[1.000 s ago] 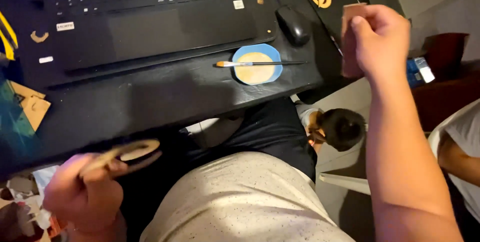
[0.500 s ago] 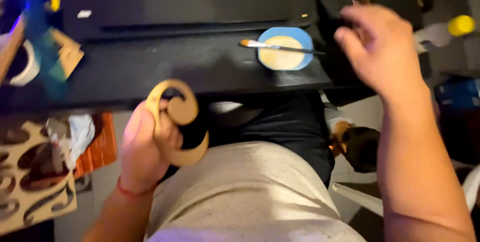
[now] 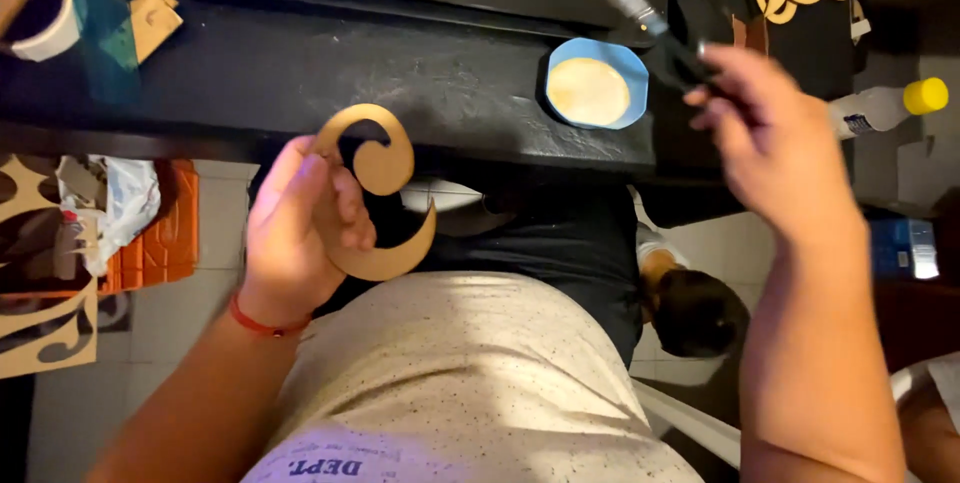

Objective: Applying paint or glue to a wooden decorative letter using a small brush at a workstation

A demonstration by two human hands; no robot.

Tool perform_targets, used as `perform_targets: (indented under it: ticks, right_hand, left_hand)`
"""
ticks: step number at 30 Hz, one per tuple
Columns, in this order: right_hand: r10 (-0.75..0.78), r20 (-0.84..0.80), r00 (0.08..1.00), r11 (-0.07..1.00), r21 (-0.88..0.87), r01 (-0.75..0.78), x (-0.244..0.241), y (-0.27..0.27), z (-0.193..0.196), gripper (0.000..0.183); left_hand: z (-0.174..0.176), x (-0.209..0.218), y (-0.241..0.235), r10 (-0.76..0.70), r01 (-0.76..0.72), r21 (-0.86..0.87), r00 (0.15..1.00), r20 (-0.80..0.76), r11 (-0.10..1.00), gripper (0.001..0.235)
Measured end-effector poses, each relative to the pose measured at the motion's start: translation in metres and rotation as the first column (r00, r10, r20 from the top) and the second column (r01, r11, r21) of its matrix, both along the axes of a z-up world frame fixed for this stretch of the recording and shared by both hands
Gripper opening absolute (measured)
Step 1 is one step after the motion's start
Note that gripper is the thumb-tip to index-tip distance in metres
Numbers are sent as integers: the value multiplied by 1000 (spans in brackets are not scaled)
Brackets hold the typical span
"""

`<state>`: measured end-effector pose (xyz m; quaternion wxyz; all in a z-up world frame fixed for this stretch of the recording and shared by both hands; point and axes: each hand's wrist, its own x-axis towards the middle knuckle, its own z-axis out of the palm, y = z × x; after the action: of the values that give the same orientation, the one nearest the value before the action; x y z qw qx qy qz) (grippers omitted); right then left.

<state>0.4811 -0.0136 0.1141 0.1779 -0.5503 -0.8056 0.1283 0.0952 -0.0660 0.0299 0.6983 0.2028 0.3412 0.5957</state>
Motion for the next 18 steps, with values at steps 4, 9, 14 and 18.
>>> perform_targets:
  ticks: [4,9,14,18]
  right_hand:
    - [-209,-470,858,941,-336,45,4,-28,19,27]
    - [-243,-782,574,816,-484,-315,25,-39,16,50]
    - [-113,-890,441,916,-266,-301,16,-45,20,48]
    - [-245,-745,620,968,-152,200,-17,-26,24,15]
  left_hand:
    - [9,-4,0,-10,10,-4,983,-186,1000,33]
    - [9,3,-5,-23,58,79,922,-387,995,37]
    - [0,5,-17,-99,56,-150,950,-297,987,43]
    - [-18,-1,-30,-199,190,-200,980,-26,961,42]
